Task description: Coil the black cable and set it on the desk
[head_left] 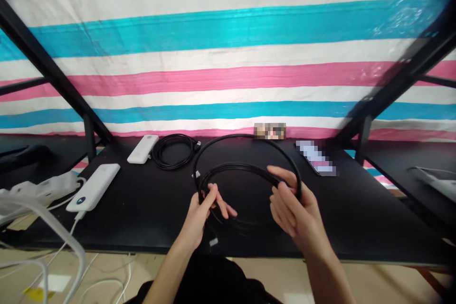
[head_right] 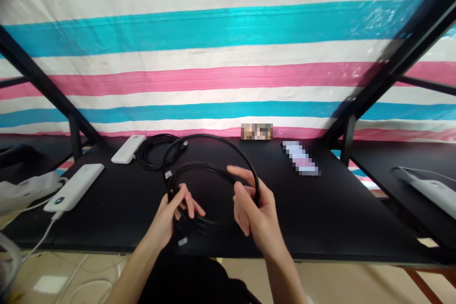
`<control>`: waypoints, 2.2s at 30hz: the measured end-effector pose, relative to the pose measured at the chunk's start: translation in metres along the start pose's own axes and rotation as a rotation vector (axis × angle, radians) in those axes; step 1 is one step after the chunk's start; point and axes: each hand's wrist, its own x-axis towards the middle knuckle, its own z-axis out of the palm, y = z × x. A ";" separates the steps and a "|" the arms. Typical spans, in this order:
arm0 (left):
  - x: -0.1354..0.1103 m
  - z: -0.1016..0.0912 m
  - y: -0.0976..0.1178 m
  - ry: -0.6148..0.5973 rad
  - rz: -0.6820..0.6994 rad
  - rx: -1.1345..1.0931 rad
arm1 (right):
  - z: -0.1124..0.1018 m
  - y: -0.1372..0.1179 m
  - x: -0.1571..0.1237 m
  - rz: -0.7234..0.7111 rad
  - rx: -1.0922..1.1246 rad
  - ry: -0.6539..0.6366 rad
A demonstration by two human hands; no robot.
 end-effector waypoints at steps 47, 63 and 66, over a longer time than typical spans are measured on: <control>0.005 -0.045 0.014 -0.427 -0.300 -0.581 | 0.024 0.028 0.041 -0.253 -0.876 -0.058; 0.049 -0.055 0.014 -0.318 -0.260 -0.284 | 0.008 0.039 0.053 0.172 0.064 0.061; 0.063 -0.055 0.016 -0.343 -0.282 -0.245 | 0.002 0.035 0.052 0.212 0.134 0.030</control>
